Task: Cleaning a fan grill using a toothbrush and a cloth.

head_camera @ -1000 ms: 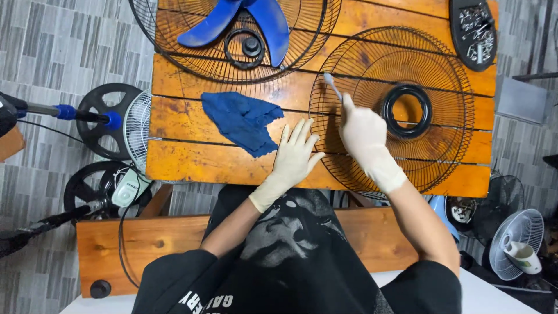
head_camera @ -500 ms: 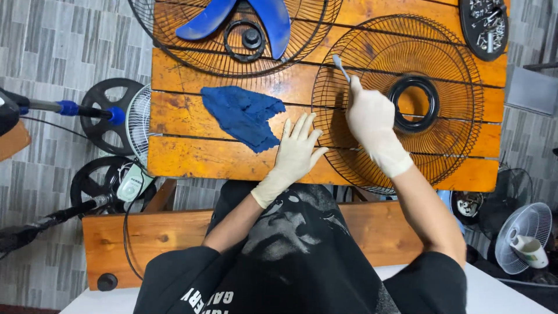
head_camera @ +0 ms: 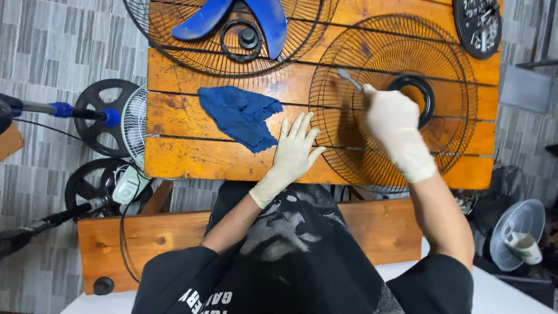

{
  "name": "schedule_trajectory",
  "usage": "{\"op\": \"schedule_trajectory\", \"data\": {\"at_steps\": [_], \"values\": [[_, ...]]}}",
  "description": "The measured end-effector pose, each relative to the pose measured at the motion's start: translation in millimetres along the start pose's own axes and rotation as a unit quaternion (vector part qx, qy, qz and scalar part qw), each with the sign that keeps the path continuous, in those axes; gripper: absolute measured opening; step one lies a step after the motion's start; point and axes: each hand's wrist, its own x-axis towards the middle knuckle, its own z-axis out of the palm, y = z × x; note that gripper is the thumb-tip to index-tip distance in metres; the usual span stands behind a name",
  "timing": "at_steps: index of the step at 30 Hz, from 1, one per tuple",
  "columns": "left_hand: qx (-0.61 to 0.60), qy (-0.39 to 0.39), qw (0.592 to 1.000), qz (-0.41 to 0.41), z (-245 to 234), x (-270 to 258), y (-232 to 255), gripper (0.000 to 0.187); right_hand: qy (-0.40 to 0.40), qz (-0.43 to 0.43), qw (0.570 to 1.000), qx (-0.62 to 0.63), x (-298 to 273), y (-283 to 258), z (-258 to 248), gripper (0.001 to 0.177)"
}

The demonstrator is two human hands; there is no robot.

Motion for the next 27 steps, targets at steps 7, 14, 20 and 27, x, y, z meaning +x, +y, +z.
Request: {"op": "schedule_trajectory", "data": {"at_steps": [7,14,20,27], "values": [[0.009,0.001,1.0,0.004,1.9,0.0,-2.0,0.046,0.012,-0.055,0.997,0.054,28.9,16.8,-13.6,0.036],[0.011,-0.005,1.0,0.004,4.1,-1.6,-1.4,0.046,0.054,-0.087,0.994,0.035,39.3,8.9,-3.9,0.033],[-0.012,-0.009,1.0,-0.002,0.5,-2.5,-0.5,0.044,0.021,-0.054,0.998,0.029,23.6,33.7,-12.9,0.033],[0.005,-0.003,1.0,-0.001,-1.3,1.7,0.6,0.045,-0.027,-0.071,0.991,0.109,-12.3,33.5,-32.6,0.036]]}}
